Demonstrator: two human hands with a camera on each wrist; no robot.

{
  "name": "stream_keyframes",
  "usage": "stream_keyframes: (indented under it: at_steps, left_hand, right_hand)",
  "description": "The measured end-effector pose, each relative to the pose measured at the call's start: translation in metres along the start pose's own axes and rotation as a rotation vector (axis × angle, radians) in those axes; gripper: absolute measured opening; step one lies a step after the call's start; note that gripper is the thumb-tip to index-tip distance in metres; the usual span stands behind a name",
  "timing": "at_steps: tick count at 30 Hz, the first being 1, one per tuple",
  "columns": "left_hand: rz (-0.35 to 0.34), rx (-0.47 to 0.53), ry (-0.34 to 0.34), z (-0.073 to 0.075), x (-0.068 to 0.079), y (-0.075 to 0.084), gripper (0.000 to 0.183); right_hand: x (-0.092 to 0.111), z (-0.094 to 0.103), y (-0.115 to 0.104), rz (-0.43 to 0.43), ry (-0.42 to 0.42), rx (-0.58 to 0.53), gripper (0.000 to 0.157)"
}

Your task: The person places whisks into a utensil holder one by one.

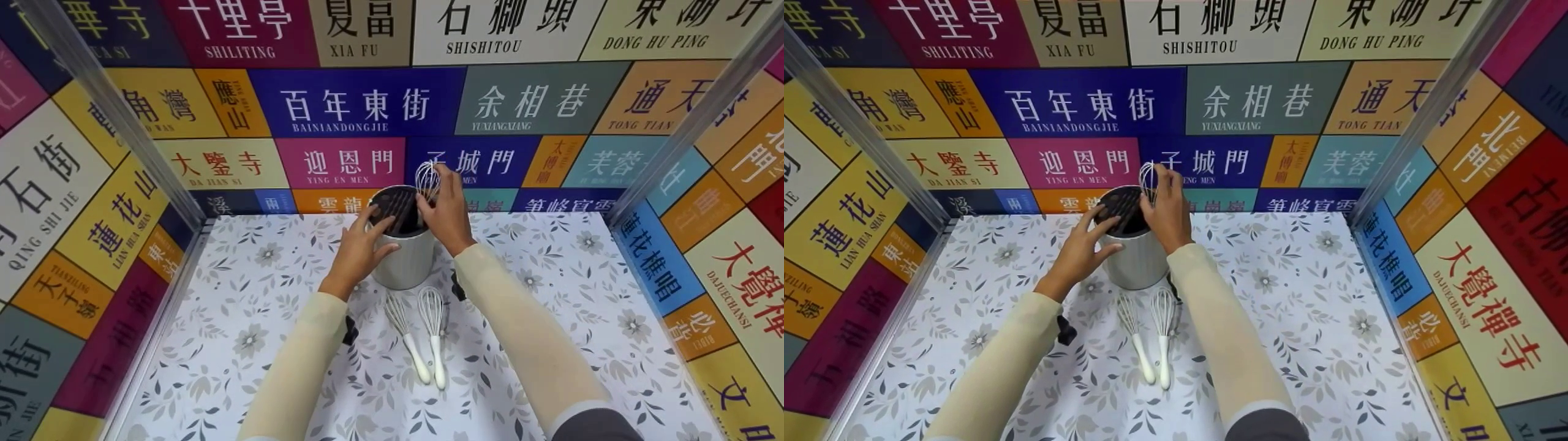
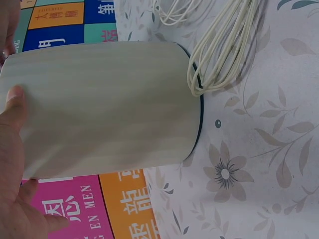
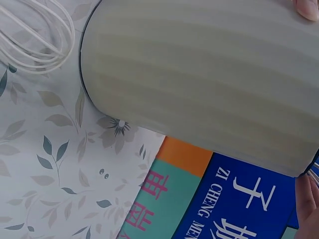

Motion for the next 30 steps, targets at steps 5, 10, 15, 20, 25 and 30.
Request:
stream_keyframes:
  at_steps: [5,10,15,20,25,30]
  left_hand:
    - [0.025,-0.013,-0.024,-0.002,0.000,0.000,0.063]
    - [0.036,-0.025,-0.032,-0.003,-0.001,-0.001,0.064]
    - [0.037,-0.026,-0.033,-0.003,-0.001,-0.001,0.063]
    - [0.024,-0.024,-0.016,-0.002,0.000,0.000,0.063]
    - [0.015,-0.025,-0.008,-0.001,0.000,0.000,0.062]
    - [0.014,-0.011,-0.013,0.000,0.000,0.000,0.062]
  right_hand:
    - [0.003,-0.003,0.003,-0.017,-0.008,0.001,0.065]
    - [0.007,-0.006,0.005,-0.023,-0.018,0.006,0.064]
    - [0.010,-0.008,0.005,-0.037,-0.033,0.008,0.064]
    - [0.012,-0.010,0.005,-0.037,-0.038,0.000,0.063]
    - [0.014,-0.012,0.006,-0.033,-0.034,0.004,0.062]
    - [0.015,-0.010,0.004,-0.006,-0.015,0.000,0.060]
Point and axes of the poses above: each hand's wrist, its own x-axis away from the middle knuckle, its own z-axis out of the back of the hand, y = z × x, the point moved 8 cm from there along -x, towards the middle knuckle, and after that the axes turned 2 degrees about -y, right-handed, at the moved point
